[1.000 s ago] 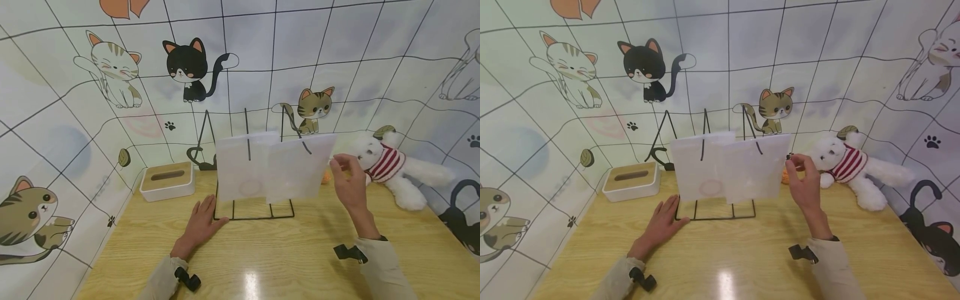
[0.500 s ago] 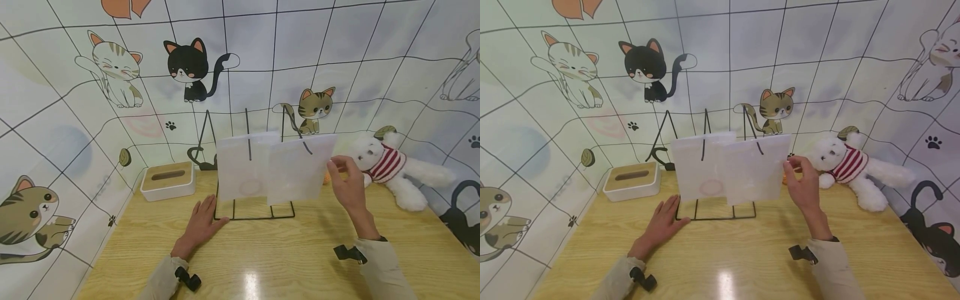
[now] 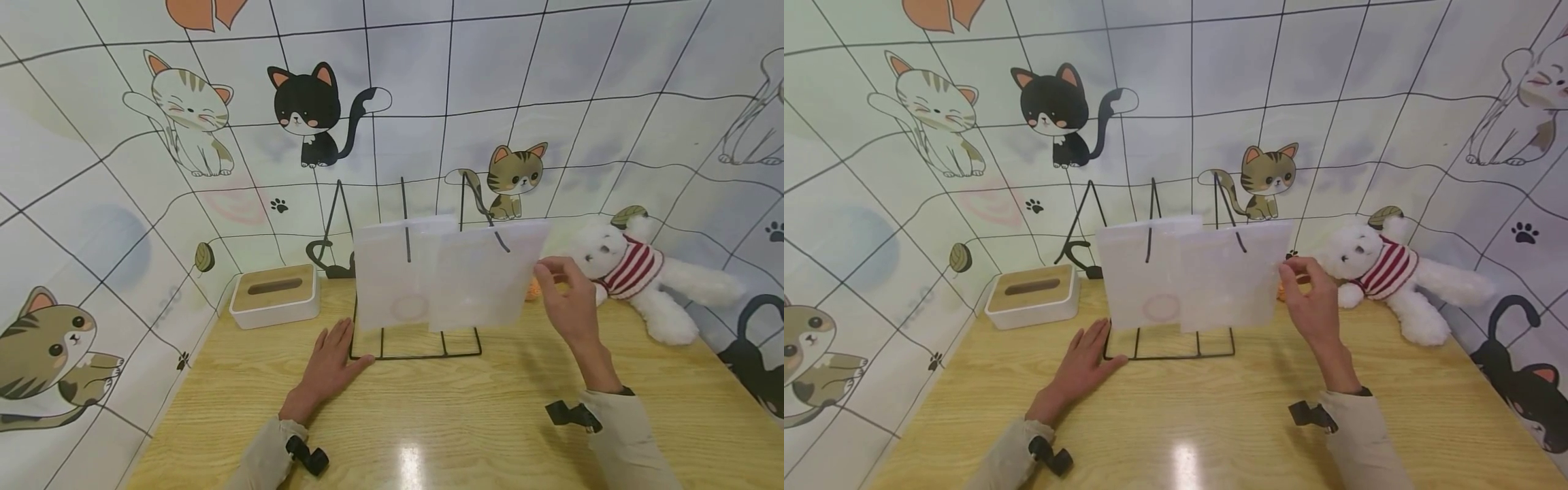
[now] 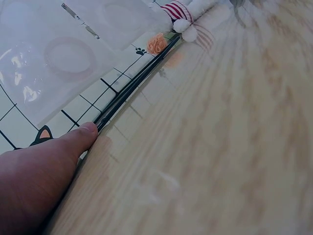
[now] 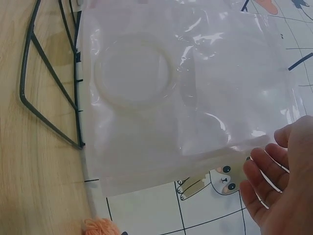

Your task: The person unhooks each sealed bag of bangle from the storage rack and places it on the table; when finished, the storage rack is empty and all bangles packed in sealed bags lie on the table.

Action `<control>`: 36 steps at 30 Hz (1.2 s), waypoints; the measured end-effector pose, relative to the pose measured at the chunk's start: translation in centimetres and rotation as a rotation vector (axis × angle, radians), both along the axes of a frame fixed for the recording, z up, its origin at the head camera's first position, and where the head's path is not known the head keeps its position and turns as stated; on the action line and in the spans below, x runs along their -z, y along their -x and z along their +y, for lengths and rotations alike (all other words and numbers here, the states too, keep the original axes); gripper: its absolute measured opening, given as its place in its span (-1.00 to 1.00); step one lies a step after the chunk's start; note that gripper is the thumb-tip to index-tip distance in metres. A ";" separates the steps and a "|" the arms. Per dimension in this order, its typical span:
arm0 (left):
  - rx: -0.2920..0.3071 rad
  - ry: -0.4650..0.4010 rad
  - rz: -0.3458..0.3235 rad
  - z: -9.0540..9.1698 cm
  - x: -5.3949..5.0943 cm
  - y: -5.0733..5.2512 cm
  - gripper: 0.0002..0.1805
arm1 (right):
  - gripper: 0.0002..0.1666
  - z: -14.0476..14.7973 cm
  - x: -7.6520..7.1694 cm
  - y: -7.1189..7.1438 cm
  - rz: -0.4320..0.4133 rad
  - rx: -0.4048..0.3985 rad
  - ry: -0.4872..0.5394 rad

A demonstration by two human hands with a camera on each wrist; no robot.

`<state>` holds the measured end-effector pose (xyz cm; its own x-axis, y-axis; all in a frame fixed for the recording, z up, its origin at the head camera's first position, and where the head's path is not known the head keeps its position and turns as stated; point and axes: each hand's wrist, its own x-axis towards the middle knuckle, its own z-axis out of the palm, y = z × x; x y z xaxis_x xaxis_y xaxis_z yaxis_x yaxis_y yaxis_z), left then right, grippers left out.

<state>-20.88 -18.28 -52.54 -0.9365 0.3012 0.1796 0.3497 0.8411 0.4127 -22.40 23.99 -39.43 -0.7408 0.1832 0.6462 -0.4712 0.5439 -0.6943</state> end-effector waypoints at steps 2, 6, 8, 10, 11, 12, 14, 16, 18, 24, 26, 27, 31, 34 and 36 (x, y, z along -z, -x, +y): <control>0.000 0.001 -0.002 0.0 0.0 0.0 -0.01 | -0.77 0.1 -0.1 -0.1 -0.018 -0.010 0.015; 0.000 0.005 -0.005 0.0 0.0 0.1 -0.01 | -0.79 0.3 -0.3 0.0 -0.042 -0.038 0.056; -0.001 0.008 -0.004 0.0 0.0 0.1 -0.01 | -0.78 0.4 -0.3 0.0 -0.050 -0.047 0.066; -0.002 0.013 -0.004 0.0 0.0 0.2 -0.01 | -0.78 0.4 -0.4 -0.1 -0.057 -0.051 0.067; -0.002 0.014 -0.003 0.0 0.0 0.2 -0.01 | -0.77 0.3 -0.4 -0.1 -0.059 -0.051 0.066; -0.002 0.015 -0.002 0.0 0.0 0.2 -0.01 | -0.77 0.3 -0.4 -0.2 -0.061 -0.053 0.066; -0.003 0.014 -0.002 0.0 0.0 0.1 -0.01 | -0.76 0.2 -0.5 -0.3 -0.061 -0.058 0.069; -0.003 0.012 0.002 0.0 0.1 0.0 -0.01 | -0.76 0.0 -0.6 -0.4 -0.059 -0.067 0.077; -0.003 0.010 0.005 0.0 0.1 0.0 -0.01 | -0.76 -0.1 -0.7 -0.5 -0.053 -0.076 0.076; -0.004 0.003 -0.003 0.0 0.0 -0.1 -0.01 | -0.75 -0.6 -1.1 -1.0 -0.049 -0.072 0.081; -0.006 0.010 -0.010 0.0 0.0 -0.1 -0.01 | -0.74 -0.7 -1.4 -1.1 -0.045 -0.056 0.086; -0.006 0.012 -0.010 0.0 0.0 -0.1 -0.01 | -0.74 -0.8 -1.6 -1.2 -0.043 -0.047 0.093; -0.001 0.012 0.004 0.1 0.0 0.0 -0.02 | -0.72 -1.2 -2.2 -1.6 -0.029 -0.013 0.109; 0.002 0.011 0.006 0.1 0.0 0.0 -0.02 | -0.72 -1.3 -2.5 -1.9 -0.011 -0.029 0.120; -0.001 0.012 -0.003 0.1 0.0 0.0 -0.02 | -0.73 -1.4 -2.6 -2.0 0.007 -0.051 0.121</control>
